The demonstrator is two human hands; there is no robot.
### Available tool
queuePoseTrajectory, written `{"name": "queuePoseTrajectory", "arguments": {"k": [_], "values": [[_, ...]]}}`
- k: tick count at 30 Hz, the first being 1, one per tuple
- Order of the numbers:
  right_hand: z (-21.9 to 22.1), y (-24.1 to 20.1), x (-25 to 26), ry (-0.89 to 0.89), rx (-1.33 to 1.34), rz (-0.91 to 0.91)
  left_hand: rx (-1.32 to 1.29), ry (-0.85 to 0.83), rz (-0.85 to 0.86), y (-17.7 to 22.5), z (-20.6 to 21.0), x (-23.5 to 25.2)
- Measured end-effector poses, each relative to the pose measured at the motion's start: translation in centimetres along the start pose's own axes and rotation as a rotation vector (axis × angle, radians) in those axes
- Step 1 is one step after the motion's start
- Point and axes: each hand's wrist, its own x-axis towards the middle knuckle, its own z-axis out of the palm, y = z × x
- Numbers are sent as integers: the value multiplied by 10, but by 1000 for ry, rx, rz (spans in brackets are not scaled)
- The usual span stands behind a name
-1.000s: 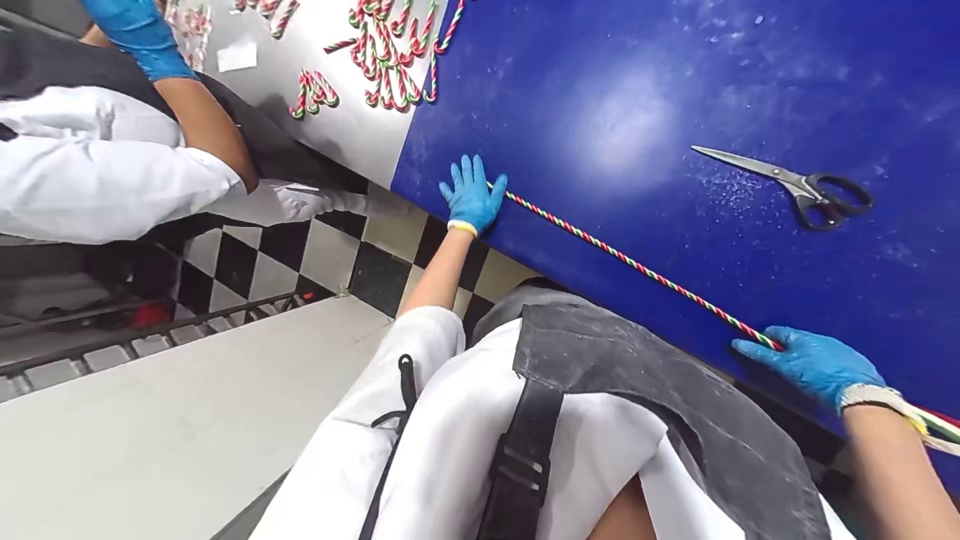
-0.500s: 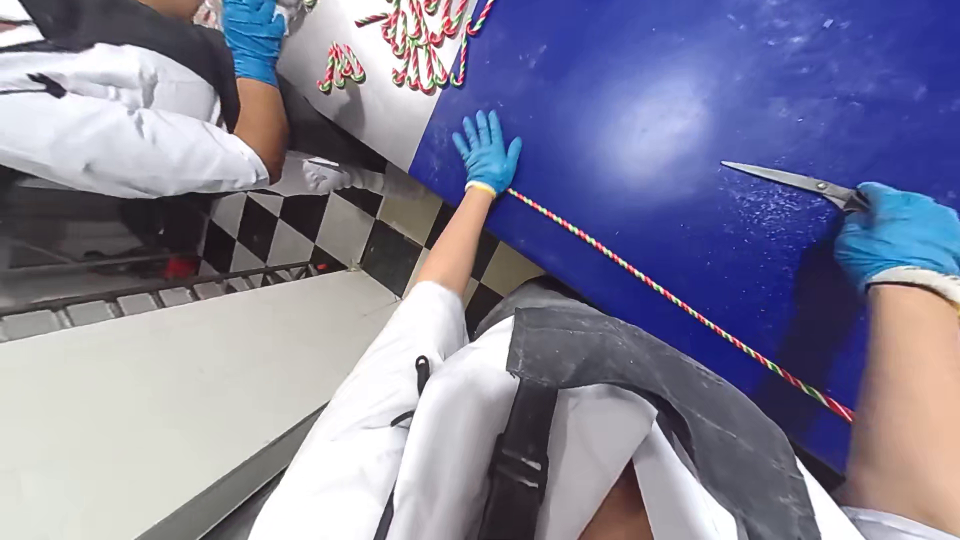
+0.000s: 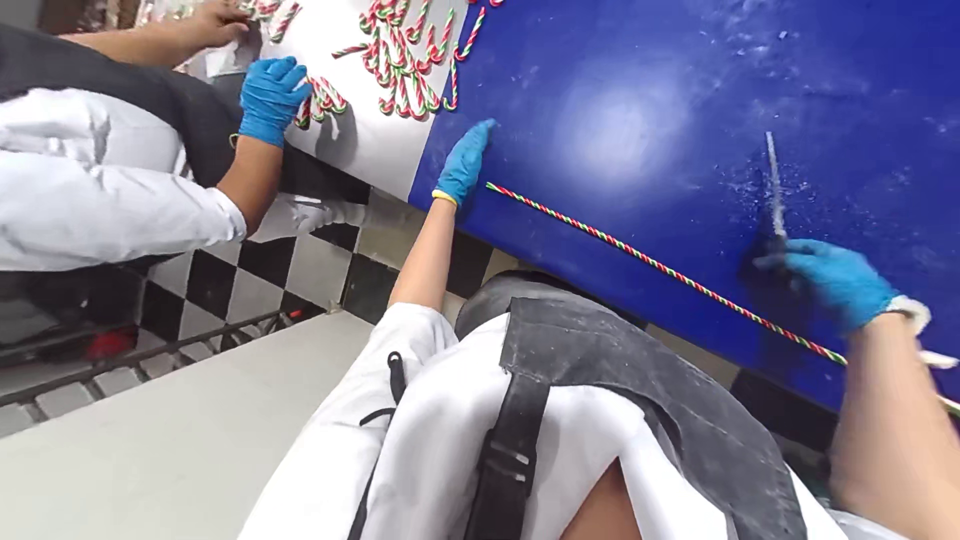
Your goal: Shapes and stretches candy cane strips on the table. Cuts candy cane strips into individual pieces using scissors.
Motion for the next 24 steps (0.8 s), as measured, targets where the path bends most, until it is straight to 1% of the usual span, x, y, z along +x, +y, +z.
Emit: {"name": "queuePoseTrajectory", "arguments": {"k": [1,3,4,5,7,8,9,10,12,15,17,19,21,24], "values": [[31,-7,-23,-26,87,-56,177,-89,45,-1,-1,-8],[100,-21,-65,-109,154,-160,481,-222,229,-10,15,-20],[133,-27,-83,-194,144,-206,595,-273,314,-14,26,-26],[161,-33,-99,-304,118,-232,683,-323,359,-16,37,-33],[203,-50,-118,-568,37,-191,767,-358,433,-18,56,-40],[218,-61,-122,-658,11,-143,770,-341,489,-22,62,-40],[232,-70,-125,-703,17,-105,752,-333,540,-24,66,-39],[245,-79,-125,-715,74,-84,732,-346,577,-25,65,-38],[273,-93,-117,-664,288,-93,688,-407,604,-24,58,-32],[311,-126,-105,-612,679,-92,663,-463,594,-22,50,-30],[326,-143,-99,-576,813,-68,673,-459,593,-24,49,-31],[332,-146,-97,-550,859,-45,686,-436,595,-28,49,-33],[331,-142,-100,-487,828,-60,720,-420,576,-28,47,-34],[315,-118,-113,-365,552,-172,771,-403,511,-23,47,-34]]}}
